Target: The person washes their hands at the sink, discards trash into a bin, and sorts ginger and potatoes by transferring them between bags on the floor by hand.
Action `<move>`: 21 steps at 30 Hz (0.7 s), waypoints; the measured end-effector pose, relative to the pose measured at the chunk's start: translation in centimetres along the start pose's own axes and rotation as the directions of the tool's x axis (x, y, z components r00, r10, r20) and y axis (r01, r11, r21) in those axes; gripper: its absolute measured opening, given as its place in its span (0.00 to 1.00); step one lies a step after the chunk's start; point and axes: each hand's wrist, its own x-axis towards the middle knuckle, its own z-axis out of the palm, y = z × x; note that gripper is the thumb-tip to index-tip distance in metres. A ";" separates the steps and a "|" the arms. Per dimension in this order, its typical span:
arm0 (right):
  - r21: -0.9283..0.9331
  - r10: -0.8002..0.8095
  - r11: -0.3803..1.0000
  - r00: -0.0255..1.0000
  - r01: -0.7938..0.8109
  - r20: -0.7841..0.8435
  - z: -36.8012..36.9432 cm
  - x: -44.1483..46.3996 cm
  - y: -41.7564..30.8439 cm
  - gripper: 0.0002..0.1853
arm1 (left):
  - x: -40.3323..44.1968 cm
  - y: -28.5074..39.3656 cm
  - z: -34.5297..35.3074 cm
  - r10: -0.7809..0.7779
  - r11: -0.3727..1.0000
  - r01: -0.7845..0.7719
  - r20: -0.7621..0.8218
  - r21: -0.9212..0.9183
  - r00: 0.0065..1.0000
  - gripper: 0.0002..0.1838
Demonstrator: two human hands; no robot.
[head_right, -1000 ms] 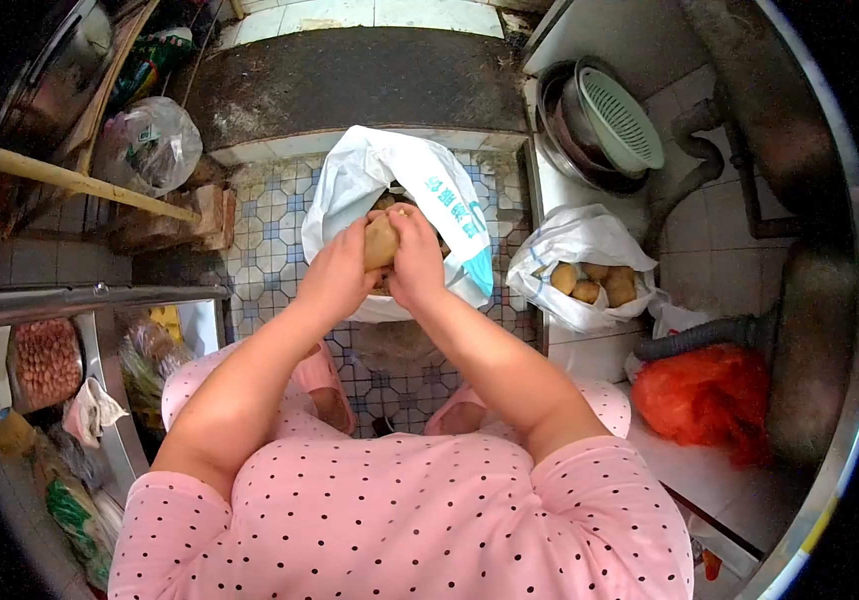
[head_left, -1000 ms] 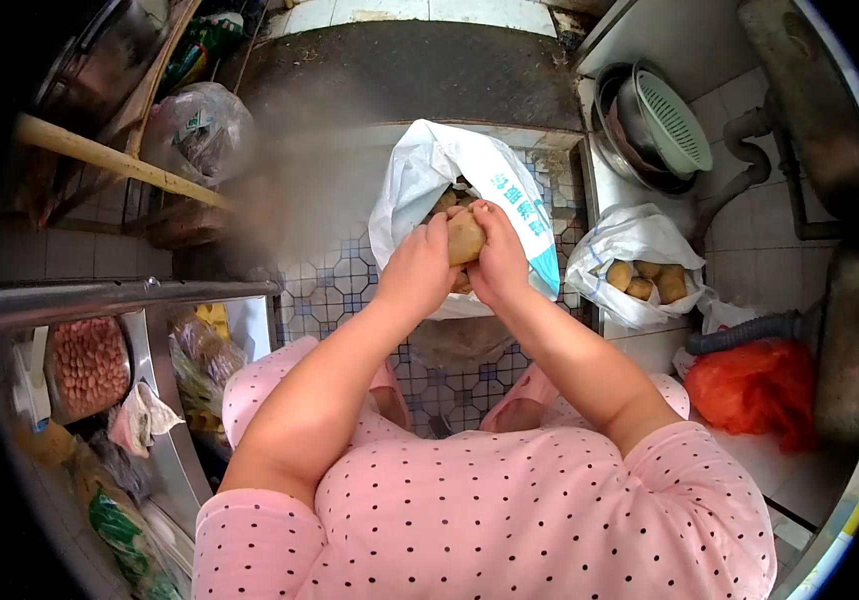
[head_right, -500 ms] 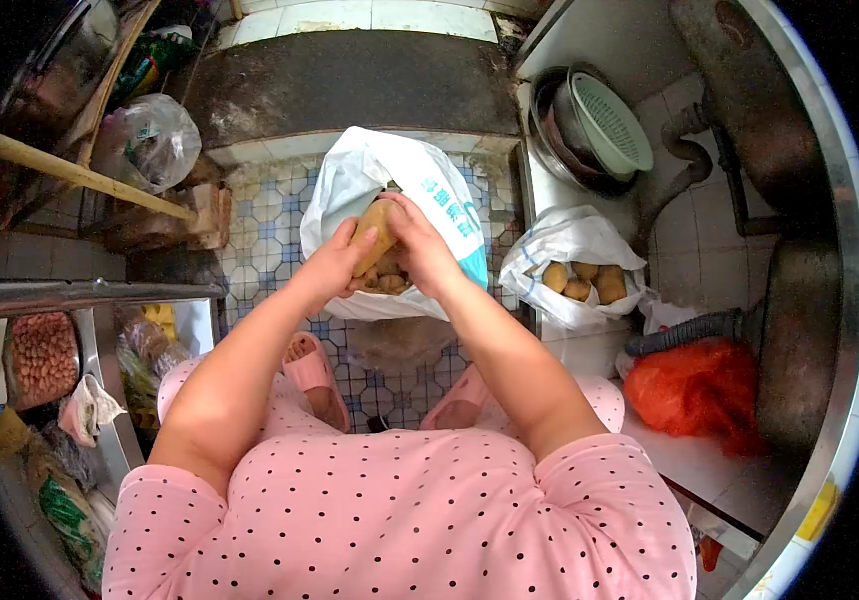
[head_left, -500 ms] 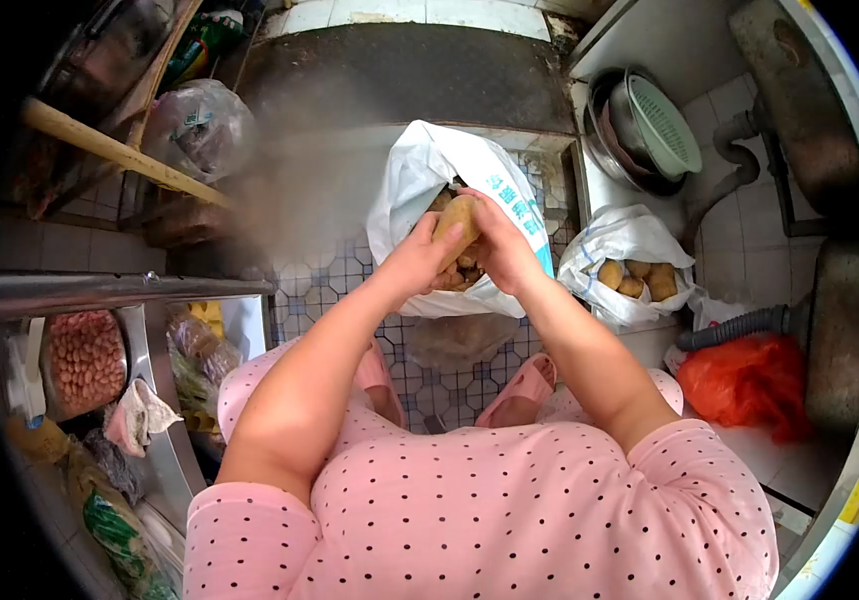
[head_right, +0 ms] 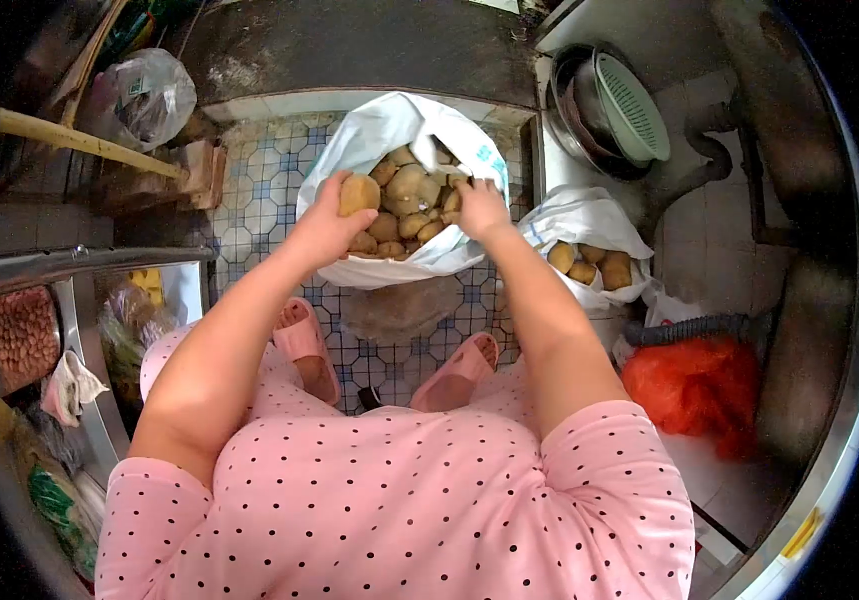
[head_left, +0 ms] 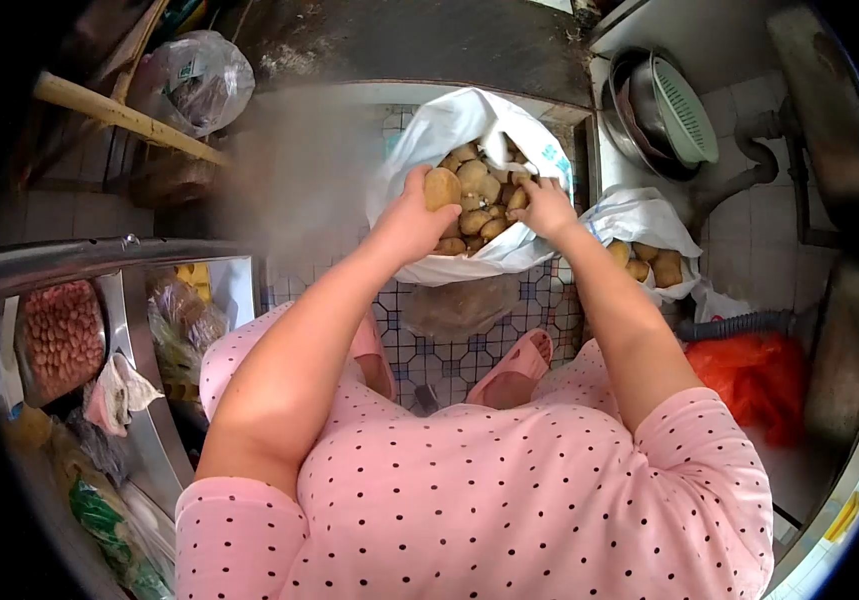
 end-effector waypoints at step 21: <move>-0.354 -0.183 0.887 0.930 0.296 0.318 -2.8 1.0 -2.6 0.24 | 0.0 0.8 -0.3 0.041 0.996 -0.043 -0.036 -0.080 0.999 0.39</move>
